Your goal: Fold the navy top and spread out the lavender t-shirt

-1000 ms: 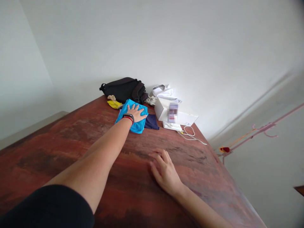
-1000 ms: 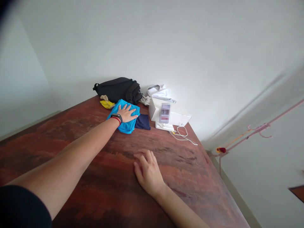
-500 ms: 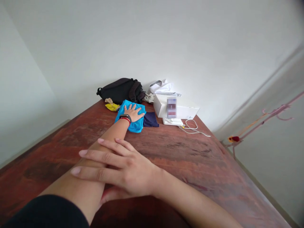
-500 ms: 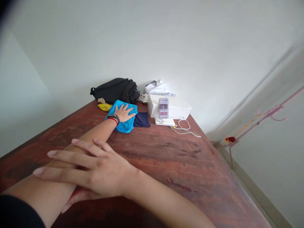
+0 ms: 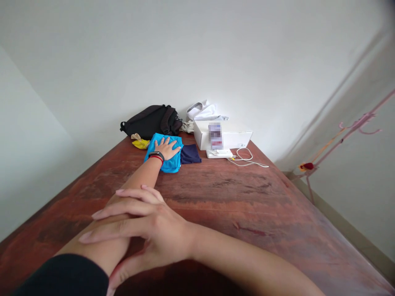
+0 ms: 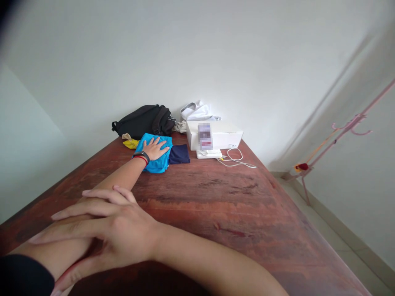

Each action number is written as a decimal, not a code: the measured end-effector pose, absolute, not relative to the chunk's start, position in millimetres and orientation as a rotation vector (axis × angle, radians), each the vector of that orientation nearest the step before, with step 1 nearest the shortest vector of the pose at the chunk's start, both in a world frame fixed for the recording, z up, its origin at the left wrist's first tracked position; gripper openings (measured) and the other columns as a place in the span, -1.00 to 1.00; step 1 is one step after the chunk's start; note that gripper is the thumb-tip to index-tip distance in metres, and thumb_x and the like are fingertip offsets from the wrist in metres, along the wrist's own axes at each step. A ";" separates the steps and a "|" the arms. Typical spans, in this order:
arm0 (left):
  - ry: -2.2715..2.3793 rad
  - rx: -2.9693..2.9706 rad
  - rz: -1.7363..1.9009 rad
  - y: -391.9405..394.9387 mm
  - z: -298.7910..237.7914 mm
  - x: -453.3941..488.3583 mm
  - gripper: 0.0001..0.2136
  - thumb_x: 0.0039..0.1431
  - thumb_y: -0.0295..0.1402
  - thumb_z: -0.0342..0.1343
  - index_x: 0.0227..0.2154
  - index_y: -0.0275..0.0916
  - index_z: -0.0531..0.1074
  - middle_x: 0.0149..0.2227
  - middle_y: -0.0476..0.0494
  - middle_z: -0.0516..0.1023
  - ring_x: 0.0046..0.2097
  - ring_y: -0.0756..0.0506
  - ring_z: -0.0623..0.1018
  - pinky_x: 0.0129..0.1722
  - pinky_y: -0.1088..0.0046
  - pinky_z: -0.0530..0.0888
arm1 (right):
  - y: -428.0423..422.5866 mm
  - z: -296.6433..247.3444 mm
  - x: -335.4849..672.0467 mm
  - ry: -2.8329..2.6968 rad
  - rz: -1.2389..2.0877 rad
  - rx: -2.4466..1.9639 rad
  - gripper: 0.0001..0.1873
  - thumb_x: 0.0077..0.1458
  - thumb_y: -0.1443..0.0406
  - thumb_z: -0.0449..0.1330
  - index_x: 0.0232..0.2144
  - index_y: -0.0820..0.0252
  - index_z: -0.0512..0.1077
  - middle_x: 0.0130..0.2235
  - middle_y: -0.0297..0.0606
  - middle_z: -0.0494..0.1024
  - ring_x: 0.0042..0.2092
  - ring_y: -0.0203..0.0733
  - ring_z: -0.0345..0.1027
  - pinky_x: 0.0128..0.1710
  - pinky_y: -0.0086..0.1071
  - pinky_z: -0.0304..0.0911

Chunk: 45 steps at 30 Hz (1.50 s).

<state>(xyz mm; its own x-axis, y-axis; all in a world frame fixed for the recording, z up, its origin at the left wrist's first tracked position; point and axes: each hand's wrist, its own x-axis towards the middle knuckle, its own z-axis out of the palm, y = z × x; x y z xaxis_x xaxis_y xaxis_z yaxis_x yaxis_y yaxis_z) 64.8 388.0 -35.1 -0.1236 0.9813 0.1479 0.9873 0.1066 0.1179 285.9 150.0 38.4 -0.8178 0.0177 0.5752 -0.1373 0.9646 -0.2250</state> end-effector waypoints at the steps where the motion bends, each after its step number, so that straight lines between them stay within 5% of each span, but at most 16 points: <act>1: -2.312 -2.055 -0.288 387.8 -34.9 65.1 -0.24 0.25 0.29 -0.28 0.39 0.01 0.13 0.49 -0.20 -0.10 0.44 -0.49 -0.06 0.28 -0.35 -0.17 | 149.0 36.4 285.1 -2.499 0.367 0.072 -0.38 0.04 -0.05 0.37 0.12 -0.05 0.47 0.31 -0.39 0.36 0.42 -0.18 -0.03 0.43 -0.32 -0.19; 16: -2.341 -2.016 -0.257 388.3 -34.7 66.9 -0.23 0.25 0.28 -0.31 0.39 0.01 0.13 0.49 -0.19 -0.11 0.45 -0.44 -0.07 0.31 -0.29 -0.18 | 145.7 28.8 283.8 -2.464 0.604 -0.004 -0.28 0.05 -0.01 0.39 0.22 -0.03 0.36 0.31 -0.32 0.35 0.43 -0.15 -0.05 0.43 -0.24 -0.19; 26: -2.304 -2.033 -0.322 389.2 -38.0 65.0 -0.24 0.28 0.26 -0.29 0.39 -0.07 0.15 0.48 -0.23 -0.09 0.44 -0.44 -0.06 0.30 -0.29 -0.20 | 175.6 12.3 271.9 -2.320 0.868 0.062 -0.31 0.06 0.09 0.40 0.23 -0.01 0.39 0.44 -0.24 0.07 0.44 -0.09 -0.06 0.43 -0.20 -0.16; 33: -2.312 -2.024 -0.366 388.2 -39.2 66.1 -0.25 0.28 0.24 -0.25 0.37 -0.10 0.18 0.48 -0.21 -0.07 0.43 -0.46 -0.05 0.29 -0.29 -0.20 | 184.2 1.3 265.1 -2.132 1.263 -0.206 0.13 -0.21 0.00 0.52 0.37 -0.09 0.15 0.48 -0.15 -0.12 0.48 0.15 -0.34 0.39 0.08 -0.11; 45: -2.307 -2.002 -0.396 384.3 -39.2 68.1 -0.27 0.29 0.22 -0.20 0.36 -0.12 0.21 0.47 -0.23 -0.03 0.43 -0.46 -0.02 0.31 -0.29 -0.18 | 165.1 6.4 262.6 -1.985 1.395 -0.454 0.18 -0.30 0.02 0.57 0.35 -0.02 0.20 0.49 -0.14 -0.24 0.47 0.25 -0.27 0.36 0.13 -0.07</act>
